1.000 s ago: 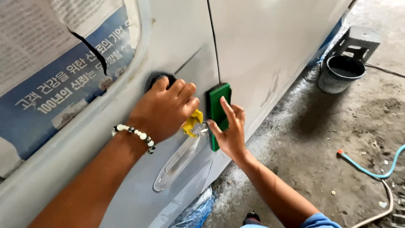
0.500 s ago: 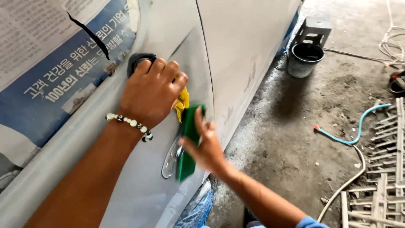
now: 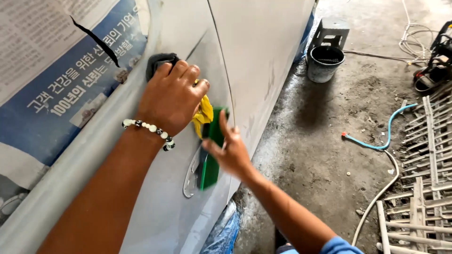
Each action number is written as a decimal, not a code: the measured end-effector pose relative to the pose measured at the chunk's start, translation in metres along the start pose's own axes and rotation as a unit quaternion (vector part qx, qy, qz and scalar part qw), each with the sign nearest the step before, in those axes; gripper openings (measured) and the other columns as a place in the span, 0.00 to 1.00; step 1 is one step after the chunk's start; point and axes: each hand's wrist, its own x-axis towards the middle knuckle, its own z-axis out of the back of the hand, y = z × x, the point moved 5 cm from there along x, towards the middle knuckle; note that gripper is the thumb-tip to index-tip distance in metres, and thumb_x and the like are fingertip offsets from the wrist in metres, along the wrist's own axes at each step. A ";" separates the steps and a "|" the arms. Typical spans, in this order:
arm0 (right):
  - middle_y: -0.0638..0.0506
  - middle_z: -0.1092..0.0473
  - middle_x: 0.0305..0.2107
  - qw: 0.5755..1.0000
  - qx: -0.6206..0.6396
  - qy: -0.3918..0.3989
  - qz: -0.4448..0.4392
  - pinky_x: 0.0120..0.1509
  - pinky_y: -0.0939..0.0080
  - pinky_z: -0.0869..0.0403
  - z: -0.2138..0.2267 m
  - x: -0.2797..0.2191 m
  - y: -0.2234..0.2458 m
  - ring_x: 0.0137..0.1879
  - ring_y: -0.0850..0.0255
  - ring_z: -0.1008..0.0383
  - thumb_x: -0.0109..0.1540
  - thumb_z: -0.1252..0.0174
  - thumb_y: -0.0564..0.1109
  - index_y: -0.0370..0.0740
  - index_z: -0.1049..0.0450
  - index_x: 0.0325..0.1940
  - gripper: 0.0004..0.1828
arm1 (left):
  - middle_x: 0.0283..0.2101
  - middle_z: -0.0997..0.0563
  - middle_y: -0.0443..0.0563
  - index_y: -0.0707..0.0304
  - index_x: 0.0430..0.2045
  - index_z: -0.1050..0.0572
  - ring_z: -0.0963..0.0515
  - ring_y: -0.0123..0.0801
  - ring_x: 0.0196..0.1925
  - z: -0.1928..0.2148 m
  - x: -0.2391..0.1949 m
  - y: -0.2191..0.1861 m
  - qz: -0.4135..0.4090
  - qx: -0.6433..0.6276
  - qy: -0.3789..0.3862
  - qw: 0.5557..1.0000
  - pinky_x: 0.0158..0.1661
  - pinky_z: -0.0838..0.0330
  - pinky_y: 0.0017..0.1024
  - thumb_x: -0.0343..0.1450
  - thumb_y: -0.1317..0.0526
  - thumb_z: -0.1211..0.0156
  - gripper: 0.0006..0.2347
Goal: Sanding the body of a vehicle using a sanding block and water.
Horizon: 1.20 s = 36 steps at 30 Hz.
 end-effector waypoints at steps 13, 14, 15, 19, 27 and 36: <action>0.40 0.32 0.42 0.988 -0.046 -0.093 0.113 0.58 0.49 0.28 0.079 0.136 0.014 0.50 0.47 0.30 0.63 0.35 0.49 0.51 0.50 0.81 0.46 | 0.45 0.23 0.50 0.55 0.43 0.22 0.25 0.40 0.52 -0.003 0.018 0.000 0.049 -0.031 0.026 0.998 0.52 0.33 0.37 0.69 0.57 0.42 0.11; 0.40 0.32 0.42 0.978 -0.075 -0.115 0.159 0.62 0.48 0.31 0.084 0.140 0.018 0.52 0.46 0.32 0.64 0.34 0.50 0.49 0.49 0.81 0.45 | 0.45 0.23 0.50 0.54 0.42 0.22 0.25 0.40 0.52 -0.004 0.020 0.001 0.049 -0.021 0.029 0.998 0.51 0.33 0.37 0.70 0.58 0.42 0.09; 0.40 0.32 0.42 0.978 -0.072 -0.113 0.162 0.62 0.48 0.31 0.078 0.132 0.002 0.52 0.46 0.32 0.64 0.34 0.50 0.49 0.49 0.81 0.45 | 0.45 0.23 0.50 0.54 0.42 0.22 0.25 0.40 0.52 -0.006 0.023 0.001 0.051 -0.018 0.030 0.998 0.51 0.33 0.37 0.70 0.58 0.42 0.09; 0.36 0.34 0.50 0.966 -0.090 -0.085 0.227 0.66 0.46 0.35 0.063 0.117 -0.038 0.58 0.44 0.35 0.62 0.33 0.49 0.48 0.47 0.80 0.46 | 0.46 0.23 0.49 0.53 0.39 0.21 0.25 0.39 0.53 -0.016 0.032 0.002 0.054 -0.008 0.044 0.998 0.53 0.33 0.37 0.69 0.60 0.42 0.08; 0.33 0.37 0.58 0.942 -0.131 -0.166 0.260 0.72 0.44 0.36 0.092 0.143 -0.006 0.64 0.40 0.37 0.61 0.34 0.41 0.46 0.44 0.80 0.45 | 0.48 0.23 0.49 0.54 0.41 0.20 0.26 0.38 0.55 -0.048 0.078 0.005 0.036 -0.016 0.036 0.999 0.54 0.33 0.36 0.65 0.58 0.39 0.12; 0.38 0.33 0.58 0.973 0.001 -0.076 0.218 0.75 0.44 0.39 0.078 0.156 -0.044 0.67 0.41 0.38 0.64 0.35 0.47 0.41 0.47 0.81 0.44 | 0.46 0.23 0.50 0.54 0.40 0.23 0.26 0.39 0.53 -0.057 0.090 0.004 0.058 -0.018 0.048 0.997 0.53 0.32 0.38 0.66 0.58 0.40 0.10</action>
